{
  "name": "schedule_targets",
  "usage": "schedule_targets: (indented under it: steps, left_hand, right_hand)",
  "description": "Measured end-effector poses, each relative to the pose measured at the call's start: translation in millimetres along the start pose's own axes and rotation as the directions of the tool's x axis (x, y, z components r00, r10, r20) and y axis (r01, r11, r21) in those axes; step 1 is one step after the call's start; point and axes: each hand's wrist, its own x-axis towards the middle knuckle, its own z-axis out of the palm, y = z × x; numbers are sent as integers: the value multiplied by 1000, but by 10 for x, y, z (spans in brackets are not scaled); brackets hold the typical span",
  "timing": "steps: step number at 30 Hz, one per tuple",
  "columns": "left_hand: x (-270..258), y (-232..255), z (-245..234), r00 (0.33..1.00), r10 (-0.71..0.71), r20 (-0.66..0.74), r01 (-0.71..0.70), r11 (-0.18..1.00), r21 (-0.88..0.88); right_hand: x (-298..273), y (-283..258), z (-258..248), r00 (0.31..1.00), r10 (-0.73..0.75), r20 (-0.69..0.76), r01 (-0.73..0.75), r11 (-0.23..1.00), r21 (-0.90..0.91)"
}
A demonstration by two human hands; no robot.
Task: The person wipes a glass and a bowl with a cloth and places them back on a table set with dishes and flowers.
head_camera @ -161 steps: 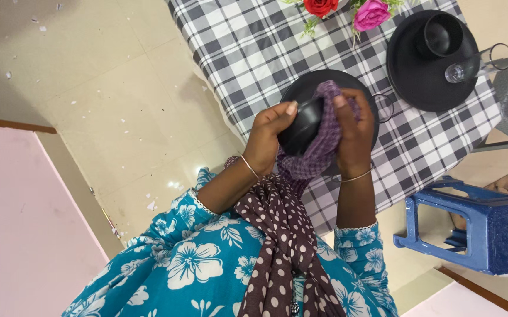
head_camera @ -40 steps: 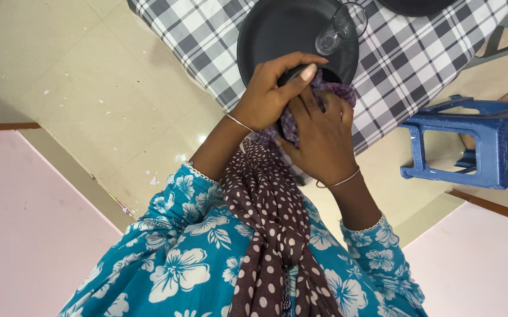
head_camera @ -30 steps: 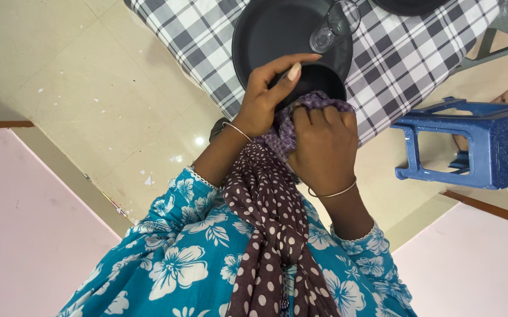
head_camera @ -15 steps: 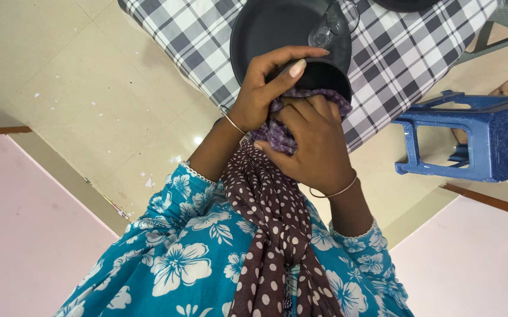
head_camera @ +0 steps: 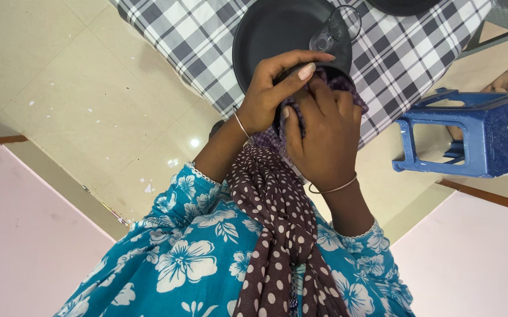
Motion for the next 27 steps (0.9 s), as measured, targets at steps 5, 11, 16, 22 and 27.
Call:
schedule_targets:
  steps: [5,11,16,22,27]
  left_hand:
    - [5,14,-43,967,254,-14,-254,967,23]
    - [1,-35,-2,986,156,-62,-160,985,-59]
    - [-44,-37,-41,976,199,-87,-199,980,7]
    - [-62,-118,-39,949,269,-166,-280,959,-41]
    - [-13,-76,-46,958,253,-133,-269,955,-126]
  right_hand:
    - [-10,32,135,991,132,13,-132,991,-19]
    - [37,120,70,994,-20,107,7,993,119]
    - [58,-2,111,998,58,14,-59,995,81]
    - [61,31,98,971,219,94,-239,881,409]
    - [47,10,24,993,103,62,-120,896,428]
